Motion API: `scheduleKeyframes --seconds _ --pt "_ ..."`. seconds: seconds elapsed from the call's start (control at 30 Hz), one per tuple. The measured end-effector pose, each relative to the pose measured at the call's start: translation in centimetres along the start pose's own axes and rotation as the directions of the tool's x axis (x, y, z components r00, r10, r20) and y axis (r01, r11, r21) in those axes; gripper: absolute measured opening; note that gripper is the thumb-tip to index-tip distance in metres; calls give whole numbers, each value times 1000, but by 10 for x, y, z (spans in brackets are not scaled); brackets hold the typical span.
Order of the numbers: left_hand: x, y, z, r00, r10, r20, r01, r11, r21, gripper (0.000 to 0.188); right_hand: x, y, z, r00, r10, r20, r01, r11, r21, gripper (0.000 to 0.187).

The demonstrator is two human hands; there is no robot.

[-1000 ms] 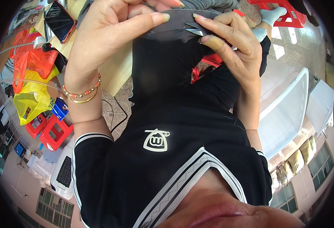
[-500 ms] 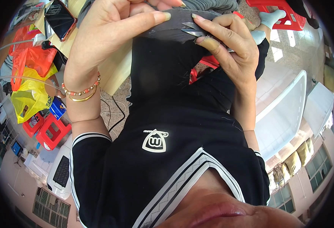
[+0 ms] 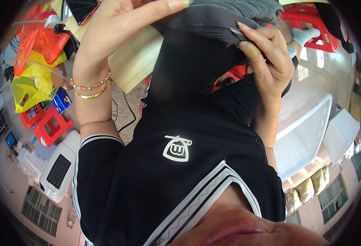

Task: The recorder uses a small thread clipper to trim loose threads from grey bra strap closure components.

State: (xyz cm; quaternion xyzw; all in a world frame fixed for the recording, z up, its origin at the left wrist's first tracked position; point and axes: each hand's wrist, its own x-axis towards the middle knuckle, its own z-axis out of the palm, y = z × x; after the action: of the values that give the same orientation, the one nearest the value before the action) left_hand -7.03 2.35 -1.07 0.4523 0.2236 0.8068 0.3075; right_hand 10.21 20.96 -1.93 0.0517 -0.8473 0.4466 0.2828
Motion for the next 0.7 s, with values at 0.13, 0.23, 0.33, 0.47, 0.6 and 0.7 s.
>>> scheduleKeyframes --seconds 0.13,0.23,0.33,0.47,0.6,0.7 --pt "-33 58 -8 759 -509 -406 630 415 656 27 0 -2 2 1000 23 -5 -23 998 57 35" --pt "-43 59 -17 658 -616 -432 722 357 592 26 -1 2 1 1000 9 4 -10 999 47 36" --pt "-47 49 -18 752 -536 -384 641 456 618 17 -1 3 2 999 43 -2 -42 995 95 37" --pt "-47 49 -24 748 -555 -365 651 502 569 16 -3 -1 2 996 92 -4 -91 990 104 37" --pt "-45 50 -23 739 -531 -414 670 514 536 16 -10 3 0 975 220 -38 -209 960 186 39" --pt "-43 62 -28 699 -568 -434 713 510 482 17 -11 4 0 949 315 -35 -297 923 246 39"
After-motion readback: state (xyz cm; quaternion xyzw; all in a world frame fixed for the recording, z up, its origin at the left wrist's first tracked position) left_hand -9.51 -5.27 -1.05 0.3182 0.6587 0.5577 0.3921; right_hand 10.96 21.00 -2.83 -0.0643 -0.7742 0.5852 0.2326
